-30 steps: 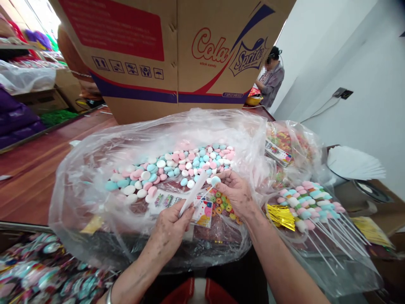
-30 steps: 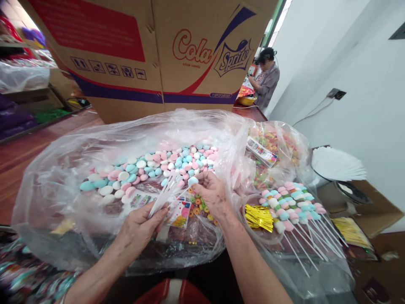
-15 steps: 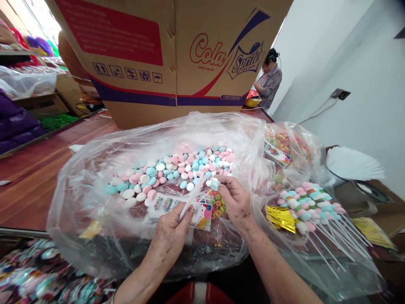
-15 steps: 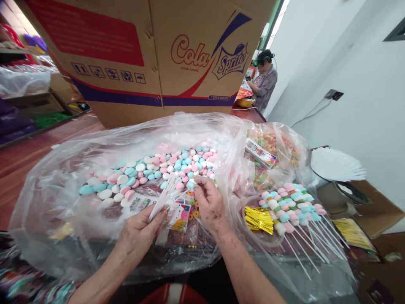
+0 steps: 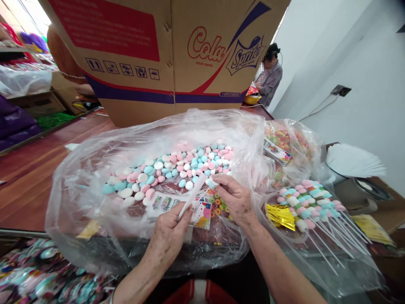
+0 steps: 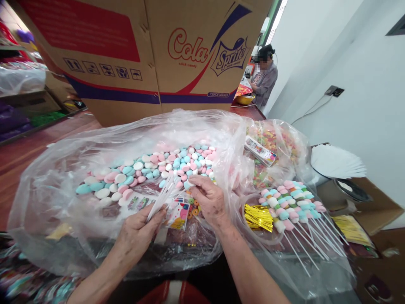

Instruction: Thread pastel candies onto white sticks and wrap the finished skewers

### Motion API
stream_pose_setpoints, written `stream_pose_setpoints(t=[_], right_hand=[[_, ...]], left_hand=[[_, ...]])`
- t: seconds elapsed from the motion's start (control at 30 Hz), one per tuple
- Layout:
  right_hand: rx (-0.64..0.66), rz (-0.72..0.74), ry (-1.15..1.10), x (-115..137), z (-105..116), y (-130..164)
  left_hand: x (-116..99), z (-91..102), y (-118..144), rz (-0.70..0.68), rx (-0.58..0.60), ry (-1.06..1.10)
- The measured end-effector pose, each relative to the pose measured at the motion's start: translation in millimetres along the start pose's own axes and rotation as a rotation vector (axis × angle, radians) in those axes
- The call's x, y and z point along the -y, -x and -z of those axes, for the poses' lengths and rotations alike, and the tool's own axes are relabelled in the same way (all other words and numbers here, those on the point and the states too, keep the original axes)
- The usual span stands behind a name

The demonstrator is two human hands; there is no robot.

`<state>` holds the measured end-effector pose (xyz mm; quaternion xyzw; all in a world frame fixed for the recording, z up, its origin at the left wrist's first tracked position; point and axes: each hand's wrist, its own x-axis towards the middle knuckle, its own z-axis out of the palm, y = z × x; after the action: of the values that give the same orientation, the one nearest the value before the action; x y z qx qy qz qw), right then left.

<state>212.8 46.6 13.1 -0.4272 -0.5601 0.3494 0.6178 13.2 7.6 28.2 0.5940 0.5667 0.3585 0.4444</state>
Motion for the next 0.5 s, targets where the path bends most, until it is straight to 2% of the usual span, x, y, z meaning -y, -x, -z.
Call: stream_pose_setpoints(t=[0.1, 0.23, 0.43, 0.5], right_hand=[[0.035, -0.001, 0.008, 6, 2, -3], [0.066, -0.08, -0.02, 7, 3, -4], [-0.028, -0.119, -0.074, 0, -4, 1], [-0.048, -0.182, -0.133, 0, -8, 2]], left_hand=[[2, -1.3, 0, -0.011, 0.007, 0.025], [6, -5.0, 0, -0.005, -0.012, 0.065], [-6, -16.1, 4, -0.026, -0.037, 0.109], [-7, -18.7, 5, -0.024, -0.042, 0.123]])
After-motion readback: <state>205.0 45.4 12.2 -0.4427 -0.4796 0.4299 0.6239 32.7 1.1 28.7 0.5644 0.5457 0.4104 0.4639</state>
